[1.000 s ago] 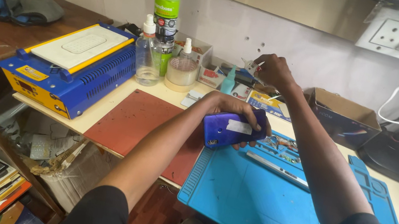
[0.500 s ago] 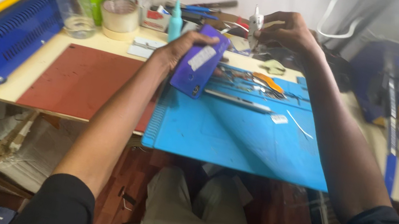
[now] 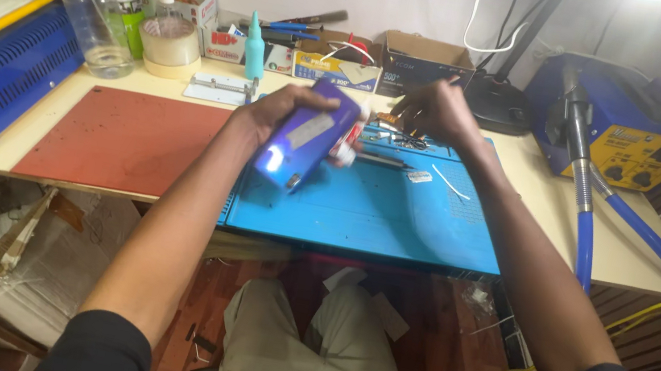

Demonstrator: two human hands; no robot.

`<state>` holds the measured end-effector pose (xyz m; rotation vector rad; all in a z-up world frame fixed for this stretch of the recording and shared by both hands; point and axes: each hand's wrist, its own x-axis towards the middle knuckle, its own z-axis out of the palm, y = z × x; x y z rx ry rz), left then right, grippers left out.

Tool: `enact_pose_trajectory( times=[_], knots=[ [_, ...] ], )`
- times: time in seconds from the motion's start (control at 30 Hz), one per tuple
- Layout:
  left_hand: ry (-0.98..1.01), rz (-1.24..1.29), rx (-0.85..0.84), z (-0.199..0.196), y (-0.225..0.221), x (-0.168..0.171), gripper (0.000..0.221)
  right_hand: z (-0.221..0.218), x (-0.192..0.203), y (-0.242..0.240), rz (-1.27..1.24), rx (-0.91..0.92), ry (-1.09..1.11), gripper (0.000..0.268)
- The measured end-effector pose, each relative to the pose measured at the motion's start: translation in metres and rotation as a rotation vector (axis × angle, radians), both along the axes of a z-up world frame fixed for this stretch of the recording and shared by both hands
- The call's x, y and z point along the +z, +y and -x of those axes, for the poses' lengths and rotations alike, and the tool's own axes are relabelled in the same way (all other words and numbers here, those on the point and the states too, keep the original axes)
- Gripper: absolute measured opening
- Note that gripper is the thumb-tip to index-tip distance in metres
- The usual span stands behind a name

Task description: The person applies adhesive to a mobile phone chassis, attaches the back panel, and then secures the assembly with rubber bands.

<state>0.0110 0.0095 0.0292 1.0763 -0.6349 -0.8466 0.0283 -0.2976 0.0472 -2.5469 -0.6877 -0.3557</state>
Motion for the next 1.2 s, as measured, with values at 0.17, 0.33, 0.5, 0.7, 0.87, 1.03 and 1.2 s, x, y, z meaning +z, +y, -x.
enact_pose_trajectory(
  times=[0.17, 0.33, 0.5, 0.7, 0.87, 1.03, 1.2],
  knots=[
    [0.028, -0.067, -0.203, 0.013, 0.0, 0.0, 0.056, -0.026, -0.056, -0.002, 0.069, 0.185, -0.228, 0.027],
    [0.038, -0.149, -0.137, 0.001, -0.007, -0.006, 0.054, -0.025, -0.056, -0.001, 0.024, 0.154, -0.13, 0.028],
    [0.054, -0.167, -0.119, -0.012, -0.008, -0.009, 0.052, -0.016, -0.046, 0.009, -0.011, 0.117, -0.141, 0.029],
    [0.07, -0.137, -0.089, -0.023, -0.002, -0.022, 0.052, 0.0, -0.051, 0.025, 0.121, 0.135, -0.406, 0.013],
    [0.052, -0.056, -0.137, -0.032, 0.003, -0.031, 0.052, -0.004, -0.046, 0.024, -0.059, 0.077, -0.227, 0.021],
    [0.112, -0.083, -0.111, -0.027, -0.001, -0.026, 0.051, 0.001, -0.042, 0.025, -0.308, 0.085, -0.032, 0.013],
    [0.103, -0.098, -0.069, -0.021, -0.001, -0.025, 0.055, 0.023, -0.044, 0.025, -0.656, 0.144, 0.252, 0.024]
  ],
)
